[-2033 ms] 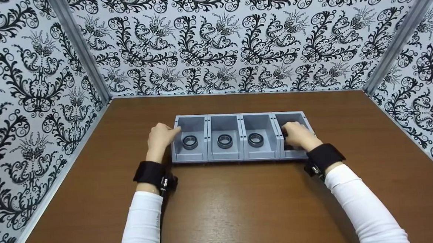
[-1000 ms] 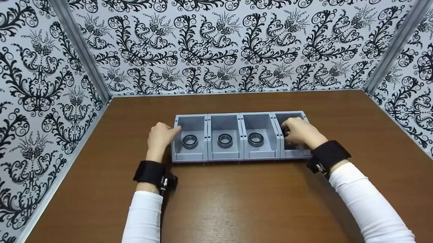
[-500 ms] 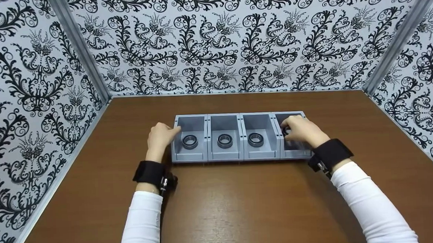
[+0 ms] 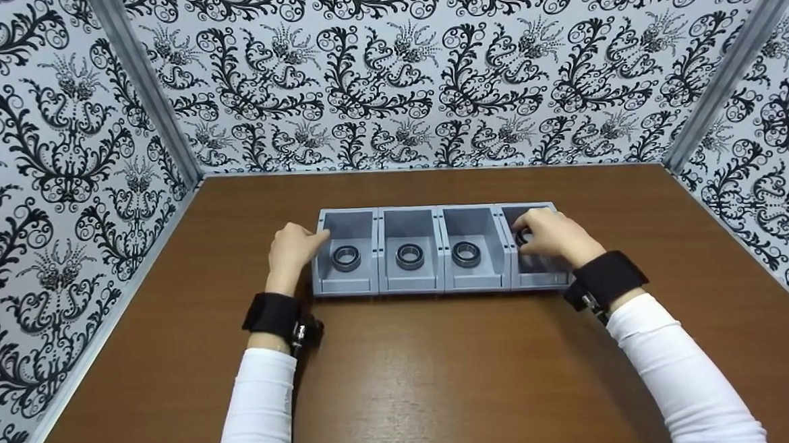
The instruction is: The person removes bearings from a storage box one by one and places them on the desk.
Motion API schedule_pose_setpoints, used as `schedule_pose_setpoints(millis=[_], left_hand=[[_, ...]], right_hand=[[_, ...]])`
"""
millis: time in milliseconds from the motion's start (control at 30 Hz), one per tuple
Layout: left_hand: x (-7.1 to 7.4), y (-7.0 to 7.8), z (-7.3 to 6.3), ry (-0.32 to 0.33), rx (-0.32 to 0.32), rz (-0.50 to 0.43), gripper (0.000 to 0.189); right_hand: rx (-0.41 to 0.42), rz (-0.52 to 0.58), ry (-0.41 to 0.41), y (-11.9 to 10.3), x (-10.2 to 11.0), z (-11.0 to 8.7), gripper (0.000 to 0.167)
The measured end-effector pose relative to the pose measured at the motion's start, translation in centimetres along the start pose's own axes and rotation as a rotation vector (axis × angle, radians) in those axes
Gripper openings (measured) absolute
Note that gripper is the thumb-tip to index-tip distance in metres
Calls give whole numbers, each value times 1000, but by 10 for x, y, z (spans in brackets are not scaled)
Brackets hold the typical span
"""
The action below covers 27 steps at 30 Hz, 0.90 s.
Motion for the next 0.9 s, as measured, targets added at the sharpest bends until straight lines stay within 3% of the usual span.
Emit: schedule_pose_setpoints(millis=[600,900], left_hand=[[-2,-3,4,10,-2,-2,52],[-2,-3,3,1,10,-3,48]], right_hand=[[-44,15,-6,-2,12,-4,41],[-9,7,8,-3,15,-4,39]])
Point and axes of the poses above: each hand's wrist, its own z-axis towards the middle knuckle, its own x-axis out of the back of the hand, y = z × x, the point moved 5 cm from there along z, towards the middle knuckle, and after that the axes turned 7 degrees about -z, right-handed, at the moved point
